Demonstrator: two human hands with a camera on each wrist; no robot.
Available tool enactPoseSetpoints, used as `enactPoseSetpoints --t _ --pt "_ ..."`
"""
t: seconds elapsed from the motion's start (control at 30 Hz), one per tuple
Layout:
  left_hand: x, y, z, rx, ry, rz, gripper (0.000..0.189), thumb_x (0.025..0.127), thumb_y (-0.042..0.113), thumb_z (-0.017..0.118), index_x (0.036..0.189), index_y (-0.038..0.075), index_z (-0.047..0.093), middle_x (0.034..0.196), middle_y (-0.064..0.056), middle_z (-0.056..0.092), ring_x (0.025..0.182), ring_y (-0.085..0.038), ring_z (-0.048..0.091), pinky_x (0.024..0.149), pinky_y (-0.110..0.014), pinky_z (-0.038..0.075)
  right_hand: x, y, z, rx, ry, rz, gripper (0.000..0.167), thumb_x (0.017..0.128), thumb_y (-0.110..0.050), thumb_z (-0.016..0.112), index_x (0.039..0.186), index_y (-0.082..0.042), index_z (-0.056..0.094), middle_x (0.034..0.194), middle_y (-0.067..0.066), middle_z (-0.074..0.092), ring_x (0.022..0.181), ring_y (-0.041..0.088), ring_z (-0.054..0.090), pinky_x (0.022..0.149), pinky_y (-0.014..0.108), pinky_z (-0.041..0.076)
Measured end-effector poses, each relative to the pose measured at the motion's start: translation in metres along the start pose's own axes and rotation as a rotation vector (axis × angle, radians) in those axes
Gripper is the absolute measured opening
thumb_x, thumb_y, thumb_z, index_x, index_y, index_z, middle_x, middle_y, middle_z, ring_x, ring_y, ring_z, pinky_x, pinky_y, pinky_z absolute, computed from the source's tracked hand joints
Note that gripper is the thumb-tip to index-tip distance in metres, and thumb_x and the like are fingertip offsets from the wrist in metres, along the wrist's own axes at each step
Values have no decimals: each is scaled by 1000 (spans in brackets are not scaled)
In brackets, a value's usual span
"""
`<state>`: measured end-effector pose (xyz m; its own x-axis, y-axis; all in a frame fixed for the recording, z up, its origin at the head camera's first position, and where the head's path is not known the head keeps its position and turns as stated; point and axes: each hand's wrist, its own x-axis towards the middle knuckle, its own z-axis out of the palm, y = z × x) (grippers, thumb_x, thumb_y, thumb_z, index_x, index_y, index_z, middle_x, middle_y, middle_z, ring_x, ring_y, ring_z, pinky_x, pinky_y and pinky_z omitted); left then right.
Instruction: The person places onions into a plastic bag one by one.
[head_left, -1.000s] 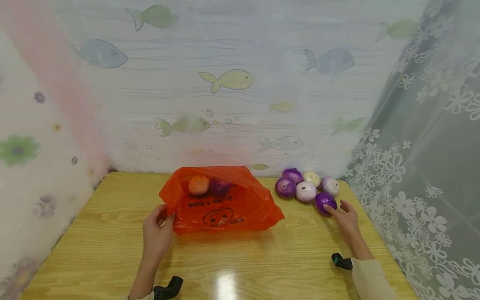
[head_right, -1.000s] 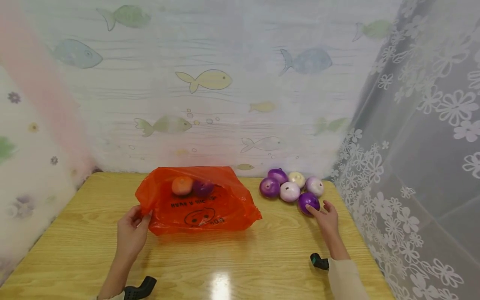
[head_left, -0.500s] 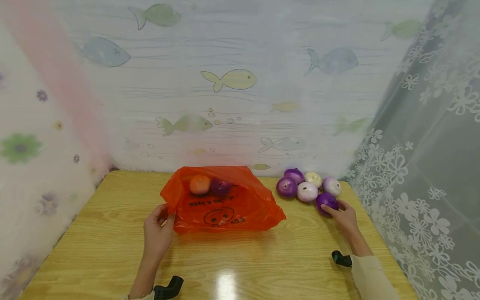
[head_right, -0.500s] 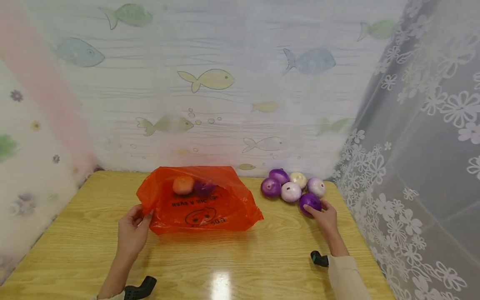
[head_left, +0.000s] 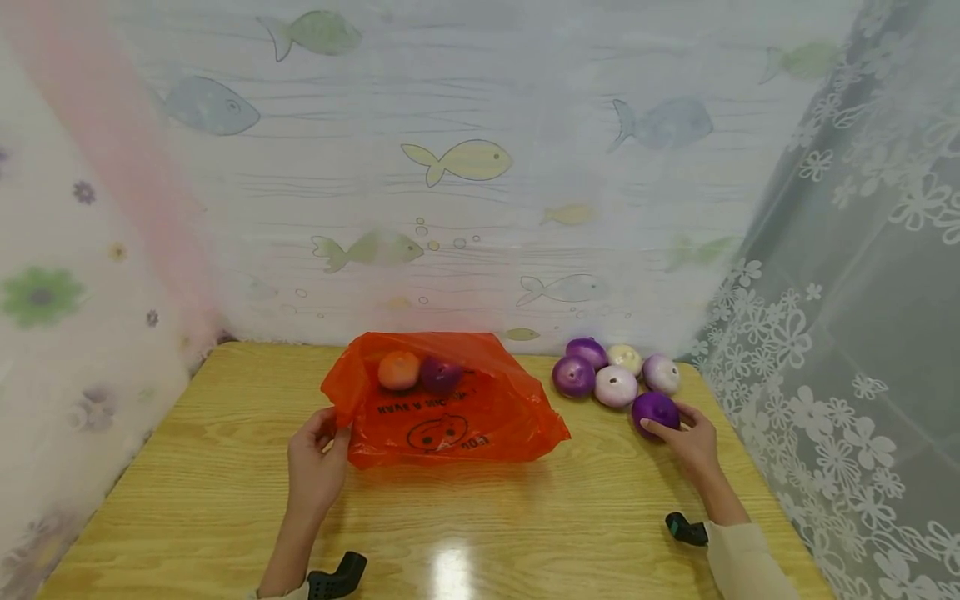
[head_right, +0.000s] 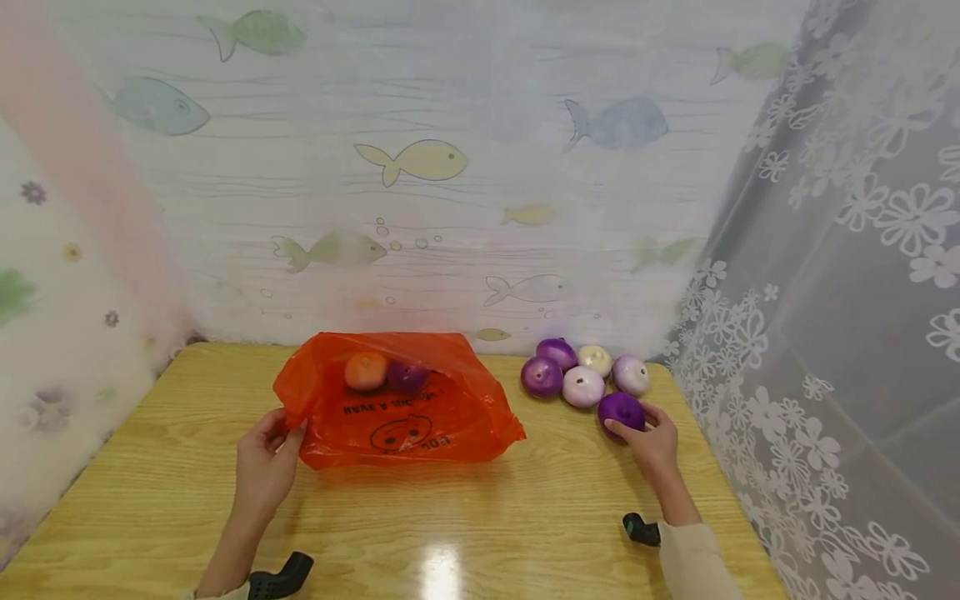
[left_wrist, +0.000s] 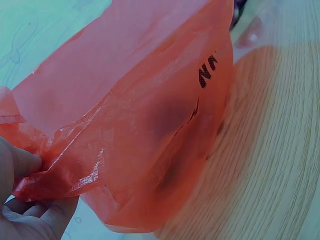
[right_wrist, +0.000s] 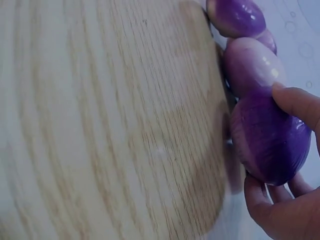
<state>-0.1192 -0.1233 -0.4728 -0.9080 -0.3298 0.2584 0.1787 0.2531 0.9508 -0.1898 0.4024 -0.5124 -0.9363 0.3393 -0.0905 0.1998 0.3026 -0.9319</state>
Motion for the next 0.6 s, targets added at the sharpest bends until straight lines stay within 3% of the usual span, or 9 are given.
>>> enactPoseSetpoints --t 0.3,0.43,0.53,0.6 --pt "-1 -1 0 -8 -6 -3 21 100 -3 54 118 -9 64 111 -25 65 87 4 62 76 -8 52 -11 -4 -1 -37 1 -26 87 90 -23 79 155 4 29 152 28 37 131 38 46 72 5 44" --pt "-1 0 0 3 -10 -2 22 100 -3 53 118 -9 64 112 -25 66 88 4 61 76 -8 52 -23 -10 2 -30 22 -48 82 90 -24 80 153 1 34 150 22 42 113 13 56 75 5 46" --pt "-1 1 1 4 -10 -1 22 100 -4 53 118 -9 65 111 -25 66 88 3 61 75 -8 52 -35 -17 6 25 20 -63 78 90 -19 79 152 -1 36 148 18 43 98 -7 54 77 6 48" --pt "-1 0 1 2 -9 -1 22 100 -4 53 118 -9 65 111 -25 66 87 3 62 75 -8 52 -43 -21 10 62 10 -72 76 91 -15 78 152 -2 35 148 16 43 95 -13 52 78 6 48"
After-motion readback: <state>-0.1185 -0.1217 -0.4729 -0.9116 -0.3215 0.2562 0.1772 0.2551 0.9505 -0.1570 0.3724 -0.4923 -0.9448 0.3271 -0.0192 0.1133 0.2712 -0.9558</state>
